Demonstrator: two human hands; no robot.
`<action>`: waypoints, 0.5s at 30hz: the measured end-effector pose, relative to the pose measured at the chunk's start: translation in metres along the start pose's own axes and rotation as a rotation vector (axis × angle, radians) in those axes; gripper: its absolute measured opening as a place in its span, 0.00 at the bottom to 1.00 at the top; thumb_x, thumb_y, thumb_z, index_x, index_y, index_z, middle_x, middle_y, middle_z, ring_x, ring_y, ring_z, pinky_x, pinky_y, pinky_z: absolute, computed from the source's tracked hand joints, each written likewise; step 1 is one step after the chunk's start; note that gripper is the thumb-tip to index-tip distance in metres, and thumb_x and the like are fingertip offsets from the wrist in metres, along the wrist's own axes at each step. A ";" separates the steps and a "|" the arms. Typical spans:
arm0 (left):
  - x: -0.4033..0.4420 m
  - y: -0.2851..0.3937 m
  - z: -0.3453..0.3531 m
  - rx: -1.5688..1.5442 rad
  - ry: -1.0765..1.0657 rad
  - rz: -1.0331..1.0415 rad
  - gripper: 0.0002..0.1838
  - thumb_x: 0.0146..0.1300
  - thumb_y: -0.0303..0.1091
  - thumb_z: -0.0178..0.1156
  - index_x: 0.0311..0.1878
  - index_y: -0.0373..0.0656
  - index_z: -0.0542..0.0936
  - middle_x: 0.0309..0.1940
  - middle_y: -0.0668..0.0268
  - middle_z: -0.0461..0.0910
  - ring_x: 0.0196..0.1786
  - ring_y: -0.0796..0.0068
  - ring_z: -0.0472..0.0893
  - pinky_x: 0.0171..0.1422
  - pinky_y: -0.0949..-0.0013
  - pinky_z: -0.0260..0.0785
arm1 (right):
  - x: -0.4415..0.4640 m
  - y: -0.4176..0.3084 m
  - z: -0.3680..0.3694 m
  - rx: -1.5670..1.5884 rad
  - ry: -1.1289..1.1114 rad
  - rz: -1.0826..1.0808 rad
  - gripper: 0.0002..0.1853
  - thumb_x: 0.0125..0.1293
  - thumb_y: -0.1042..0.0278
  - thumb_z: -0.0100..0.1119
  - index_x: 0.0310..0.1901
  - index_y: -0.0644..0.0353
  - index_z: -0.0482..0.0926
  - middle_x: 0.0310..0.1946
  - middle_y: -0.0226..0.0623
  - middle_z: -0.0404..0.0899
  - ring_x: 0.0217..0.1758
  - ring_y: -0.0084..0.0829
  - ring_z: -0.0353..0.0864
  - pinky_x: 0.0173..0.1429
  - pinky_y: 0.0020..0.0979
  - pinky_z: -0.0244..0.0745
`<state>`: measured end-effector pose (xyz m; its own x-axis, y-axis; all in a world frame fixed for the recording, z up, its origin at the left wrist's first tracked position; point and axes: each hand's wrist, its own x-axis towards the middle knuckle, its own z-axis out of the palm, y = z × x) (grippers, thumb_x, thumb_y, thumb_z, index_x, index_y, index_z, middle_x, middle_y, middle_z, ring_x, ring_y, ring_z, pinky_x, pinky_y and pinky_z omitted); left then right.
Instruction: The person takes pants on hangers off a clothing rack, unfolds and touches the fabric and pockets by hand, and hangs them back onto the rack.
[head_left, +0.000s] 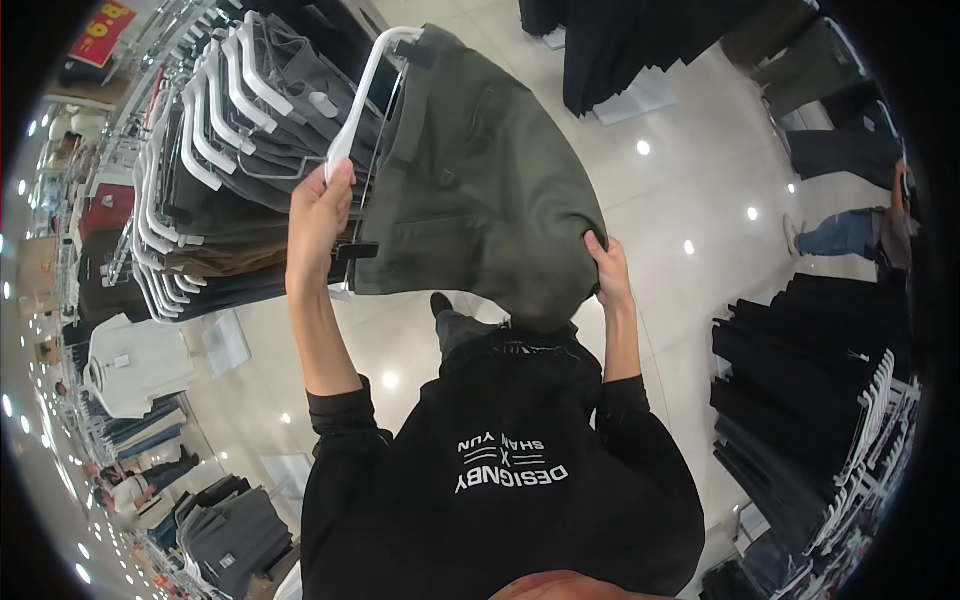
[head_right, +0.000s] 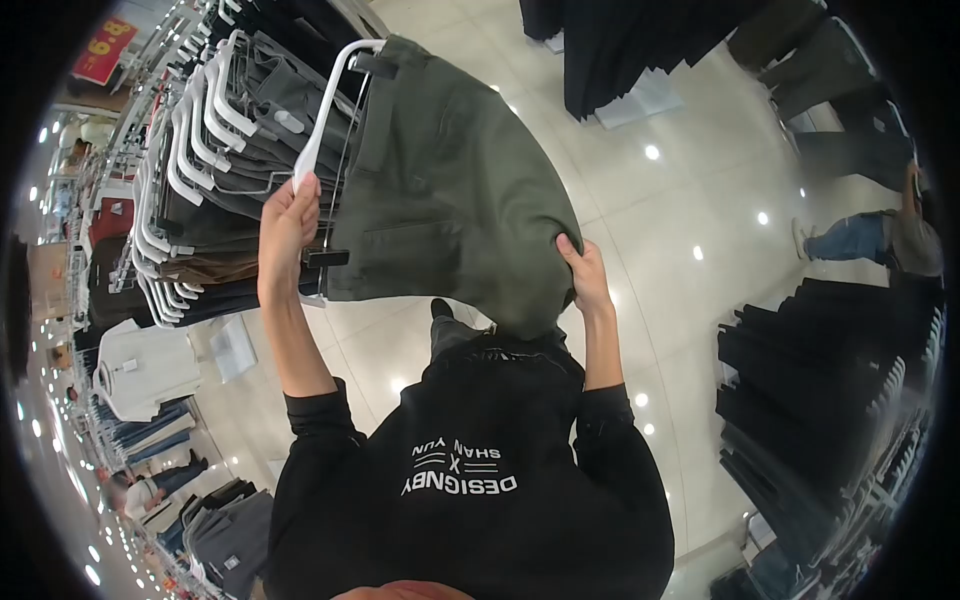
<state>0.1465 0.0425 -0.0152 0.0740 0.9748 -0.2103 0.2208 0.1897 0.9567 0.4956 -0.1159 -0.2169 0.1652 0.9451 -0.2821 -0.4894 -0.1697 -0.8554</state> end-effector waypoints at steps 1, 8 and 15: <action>-0.001 -0.008 0.003 -0.050 -0.020 -0.018 0.16 0.79 0.44 0.58 0.36 0.45 0.78 0.19 0.85 0.59 0.20 0.94 0.53 0.22 0.79 0.41 | -0.008 -0.007 0.003 0.027 -0.016 0.002 0.25 0.77 0.53 0.61 0.53 0.74 0.81 0.45 0.43 0.87 0.43 0.29 0.88 0.49 0.30 0.83; -0.028 -0.028 0.021 -0.015 -0.030 -0.080 0.17 0.79 0.46 0.58 0.36 0.45 0.78 0.19 0.83 0.60 0.19 0.93 0.53 0.22 0.79 0.41 | -0.060 -0.018 0.017 0.194 0.026 -0.035 0.28 0.81 0.52 0.52 0.65 0.74 0.72 0.58 0.49 0.82 0.56 0.36 0.86 0.59 0.35 0.84; -0.054 -0.037 0.029 -0.060 -0.052 -0.119 0.18 0.77 0.47 0.60 0.36 0.43 0.78 0.19 0.82 0.62 0.20 0.93 0.54 0.22 0.80 0.43 | -0.073 -0.031 0.034 0.412 0.112 0.067 0.39 0.83 0.38 0.33 0.76 0.68 0.60 0.71 0.53 0.71 0.70 0.46 0.77 0.70 0.45 0.79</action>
<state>0.1625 -0.0205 -0.0449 0.1019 0.9378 -0.3319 0.1725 0.3120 0.9343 0.4698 -0.1701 -0.1550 0.2025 0.8957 -0.3960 -0.7994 -0.0823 -0.5951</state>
